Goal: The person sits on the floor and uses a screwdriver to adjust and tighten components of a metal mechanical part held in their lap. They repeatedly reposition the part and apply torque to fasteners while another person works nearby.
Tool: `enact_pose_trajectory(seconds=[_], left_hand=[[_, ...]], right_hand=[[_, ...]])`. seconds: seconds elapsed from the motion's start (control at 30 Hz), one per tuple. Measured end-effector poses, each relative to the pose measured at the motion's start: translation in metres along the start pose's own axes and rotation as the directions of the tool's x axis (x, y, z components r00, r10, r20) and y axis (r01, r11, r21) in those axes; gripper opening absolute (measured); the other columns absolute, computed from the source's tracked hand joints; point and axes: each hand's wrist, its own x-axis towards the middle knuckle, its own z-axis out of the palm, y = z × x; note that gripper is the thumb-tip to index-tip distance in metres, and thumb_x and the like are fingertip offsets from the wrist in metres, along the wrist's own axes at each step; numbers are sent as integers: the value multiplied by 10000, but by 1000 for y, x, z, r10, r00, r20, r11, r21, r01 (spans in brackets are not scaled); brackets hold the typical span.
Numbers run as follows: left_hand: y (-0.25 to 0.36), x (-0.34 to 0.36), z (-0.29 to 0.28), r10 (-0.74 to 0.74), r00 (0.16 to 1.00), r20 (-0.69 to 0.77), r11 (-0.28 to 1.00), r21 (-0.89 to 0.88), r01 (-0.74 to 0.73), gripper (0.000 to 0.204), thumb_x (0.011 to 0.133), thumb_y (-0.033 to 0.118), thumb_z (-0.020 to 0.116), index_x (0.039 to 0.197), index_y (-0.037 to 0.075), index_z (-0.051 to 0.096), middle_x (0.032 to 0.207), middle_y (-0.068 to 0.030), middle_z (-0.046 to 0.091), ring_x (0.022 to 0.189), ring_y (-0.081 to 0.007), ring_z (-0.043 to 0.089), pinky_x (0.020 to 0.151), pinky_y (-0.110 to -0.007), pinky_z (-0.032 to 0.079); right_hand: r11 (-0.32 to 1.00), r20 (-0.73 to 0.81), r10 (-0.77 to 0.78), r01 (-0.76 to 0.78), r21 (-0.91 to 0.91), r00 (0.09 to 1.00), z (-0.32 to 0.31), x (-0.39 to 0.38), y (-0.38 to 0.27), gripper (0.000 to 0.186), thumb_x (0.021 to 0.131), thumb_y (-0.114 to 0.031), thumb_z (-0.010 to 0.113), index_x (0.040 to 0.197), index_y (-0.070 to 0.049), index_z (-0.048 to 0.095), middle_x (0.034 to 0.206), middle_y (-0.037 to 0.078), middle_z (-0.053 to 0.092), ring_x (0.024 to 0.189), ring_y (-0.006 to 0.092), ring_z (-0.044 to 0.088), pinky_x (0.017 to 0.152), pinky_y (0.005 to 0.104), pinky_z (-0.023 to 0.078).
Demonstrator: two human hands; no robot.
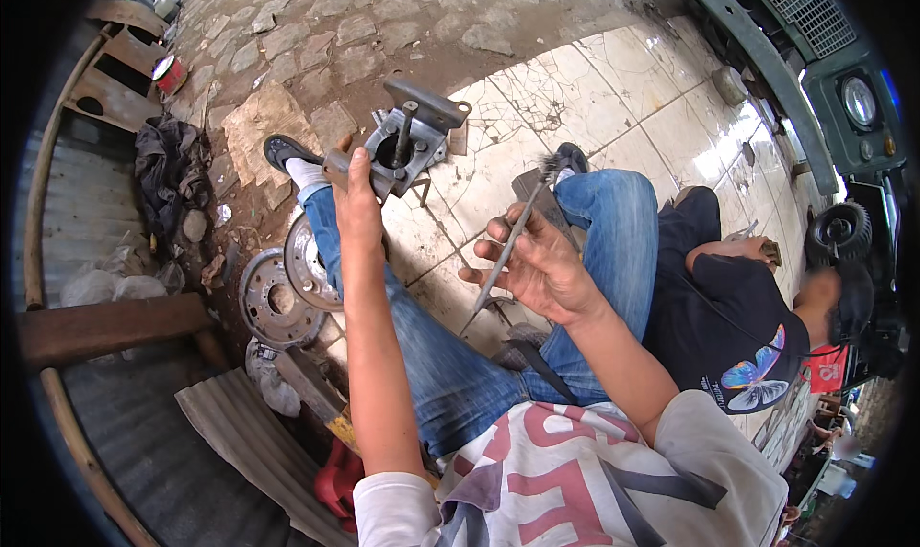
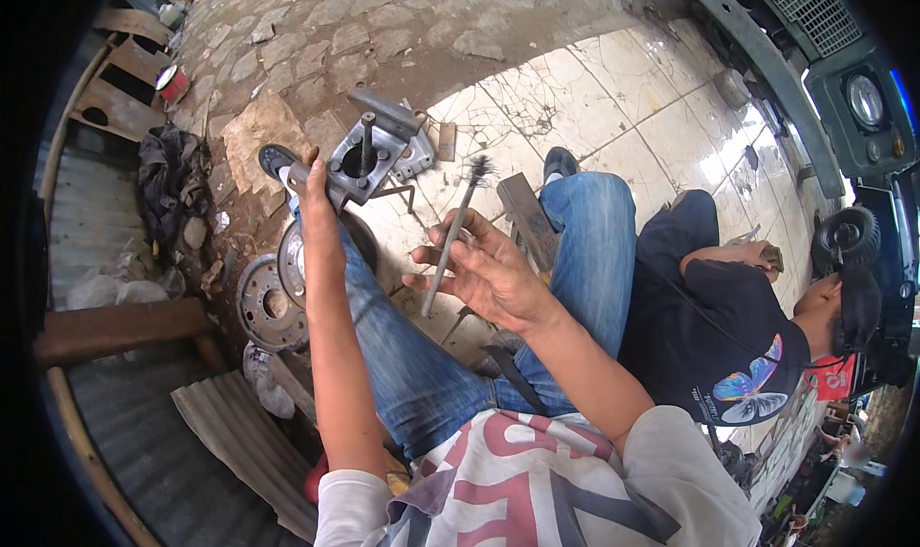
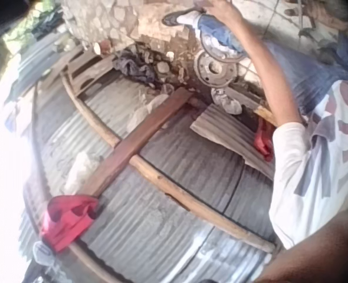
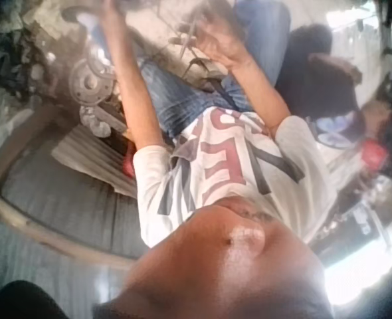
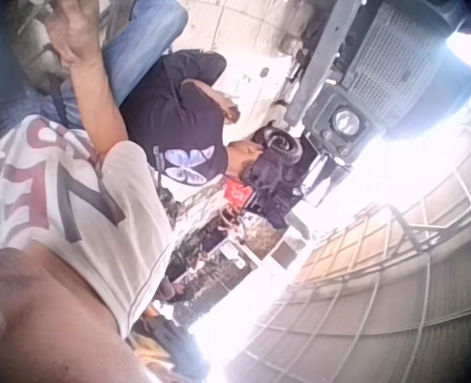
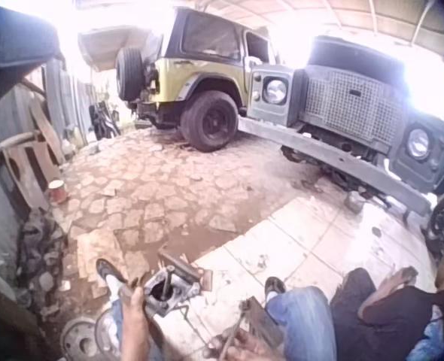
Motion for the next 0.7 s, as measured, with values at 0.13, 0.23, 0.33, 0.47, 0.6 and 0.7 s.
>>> enact_pose_trajectory(seconds=[0.13,0.23,0.33,0.47,0.6,0.7], left_hand=[[-8,-2,-5,34,999,-12,994,103,-33,603,963,338,525,1414,-27,361,1336,-172,476,1220,-236,470,1056,-326,334],[-23,4,0,115,993,-25,984,139,-110,628,953,328,525,1428,-40,344,1366,-171,459,1245,-243,454,1081,-327,303],[-11,-11,13,64,998,3,994,92,-64,651,943,314,542,1452,-19,311,1408,-187,414,1287,-254,419,1098,-343,293],[-10,-10,15,117,993,-11,986,119,-115,614,947,290,580,1442,36,321,1329,-202,473,1167,-263,509,1027,-355,380],[-4,-12,17,106,994,8,985,134,-106,640,938,307,551,1448,-6,323,1428,-181,387,1297,-258,399,1094,-344,297],[-15,-6,12,143,990,1,981,134,-142,624,935,291,562,1443,12,330,1387,-186,422,1250,-254,438,1071,-343,324]], right_hand=[[994,64,-78,73,75,995,7,4,-2,206,973,-160,552,1176,-198,548,1115,0,556,1171,219,525,1030,525,442],[993,-5,-106,106,58,994,13,1,-10,223,939,-213,611,1145,-248,534,1074,-45,557,1194,192,497,1070,568,400],[981,50,-138,130,143,989,6,-4,-13,199,939,-173,602,1118,-249,561,1089,-49,562,1191,192,500,1056,517,435],[981,24,-136,131,143,990,9,-5,-22,187,941,-167,599,1106,-246,561,1103,-58,556,1178,182,501,1014,477,471],[975,72,-163,150,164,984,9,-4,-22,193,960,-145,568,1140,-205,530,1138,-9,553,1204,193,512,1026,444,463],[988,-33,-154,155,15,987,10,-2,-23,189,978,-128,540,1160,-173,522,1111,11,553,1142,184,538,984,416,486]])
